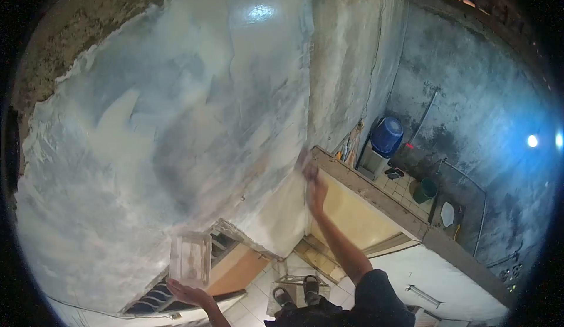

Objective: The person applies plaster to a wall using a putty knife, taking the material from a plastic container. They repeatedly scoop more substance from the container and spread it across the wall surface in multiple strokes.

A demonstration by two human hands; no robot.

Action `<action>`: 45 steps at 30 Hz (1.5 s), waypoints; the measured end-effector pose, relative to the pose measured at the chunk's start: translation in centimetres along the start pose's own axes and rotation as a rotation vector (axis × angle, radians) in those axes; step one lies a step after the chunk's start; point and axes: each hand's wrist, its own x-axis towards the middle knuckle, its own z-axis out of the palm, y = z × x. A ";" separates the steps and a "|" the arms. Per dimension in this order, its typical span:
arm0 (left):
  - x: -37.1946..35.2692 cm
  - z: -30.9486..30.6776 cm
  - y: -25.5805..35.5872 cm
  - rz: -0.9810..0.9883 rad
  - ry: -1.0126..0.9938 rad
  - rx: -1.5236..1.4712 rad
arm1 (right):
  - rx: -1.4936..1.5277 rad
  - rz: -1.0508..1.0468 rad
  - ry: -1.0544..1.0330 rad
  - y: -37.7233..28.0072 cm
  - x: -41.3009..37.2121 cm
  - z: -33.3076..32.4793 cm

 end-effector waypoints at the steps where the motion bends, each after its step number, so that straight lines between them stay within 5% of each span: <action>1: -0.1 -0.2 -0.6 0.043 0.014 0.073 | -0.033 -0.206 0.116 2.0 4.7 1.4; 2: 0.4 -0.5 -7.0 0.302 0.021 0.221 | 0.010 -0.242 0.147 0.2 7.7 2.7; 4: 0.4 -2.0 -10.1 0.542 -0.072 0.513 | 0.158 -0.336 0.221 -0.6 11.1 5.9; 5: -0.3 -1.4 -8.1 0.284 -0.073 0.247 | 0.261 -0.408 0.258 0.0 12.8 7.9; 6: -0.9 -1.3 -6.1 0.023 -0.084 -0.009 | -0.086 -0.304 0.243 -0.5 11.4 8.9; 7: -0.9 -1.7 -11.5 0.585 -0.075 0.481 | -0.120 -0.338 0.174 0.8 10.7 10.4; 8: -1.0 -1.5 -11.5 0.591 -0.076 0.474 | -0.181 -0.352 0.227 -1.5 7.7 11.6; 9: -1.2 -1.8 -11.2 0.582 -0.087 0.461 | -0.090 -0.350 0.134 -1.3 5.1 11.9; 11: -1.3 -1.8 -10.9 0.570 -0.092 0.447 | -0.374 -0.224 -0.107 -1.4 -1.1 10.6; 14: -1.2 -0.8 -9.4 0.649 -0.019 0.472 | -0.041 -0.400 -0.227 0.1 -3.3 8.1; 16: -2.2 -1.2 -6.0 0.616 -0.081 0.554 | -0.253 -0.302 -0.158 0.0 -0.8 6.5; 18: -2.7 -1.0 -4.7 0.664 -0.088 0.550 | 0.009 -0.418 0.209 0.4 5.9 7.1; 20: -2.9 -0.8 -6.3 0.725 -0.040 0.578 | -0.016 -0.311 0.284 -1.3 9.8 6.6; 23: -2.9 -0.8 -7.5 0.487 -0.150 0.440 | -0.197 -0.241 0.118 3.9 9.6 8.8; 24: -2.8 -0.3 -8.8 0.405 -0.178 0.376 | -0.164 -0.367 0.163 4.8 7.6 10.5; 27: -3.4 0.6 -8.2 0.524 -0.116 0.242 | -0.417 -0.179 -0.158 4.1 -1.5 10.5; 29: -4.0 1.0 -4.4 0.532 -0.105 0.146 | -0.180 -0.370 -0.208 4.0 -4.7 9.1; 31: -4.8 0.5 0.1 0.246 -0.109 0.195 | -0.101 -0.359 -0.118 8.5 -2.8 8.0; 36: -4.6 -0.5 -1.1 0.431 -0.171 0.288 | 0.032 -0.125 0.325 5.4 7.0 6.7; 37: -4.8 -0.7 -1.0 0.296 -0.188 0.324 | 0.035 -0.114 0.331 6.9 7.4 7.6; 38: -4.8 -0.8 -0.9 0.159 -0.201 0.358 | 0.057 -0.189 0.276 8.2 7.8 9.1; 39: -4.5 -0.9 -1.6 0.168 -0.200 0.363 | 0.081 -0.266 0.219 8.8 7.8 10.4; 41: -4.1 -0.7 -3.6 0.331 -0.199 0.277 | -0.308 -0.025 0.011 4.8 2.3 10.6; 42: -4.8 -0.6 -0.5 0.331 -0.202 0.278 | -0.190 -0.186 -0.004 6.8 -0.6 11.1; 43: -6.0 -0.4 5.4 0.025 -0.183 0.153 | -0.277 -0.052 -0.158 4.9 -3.6 10.1; 45: -4.7 -0.4 -1.2 0.158 -0.213 0.172 | -0.083 -0.260 -0.189 4.6 -7.2 8.4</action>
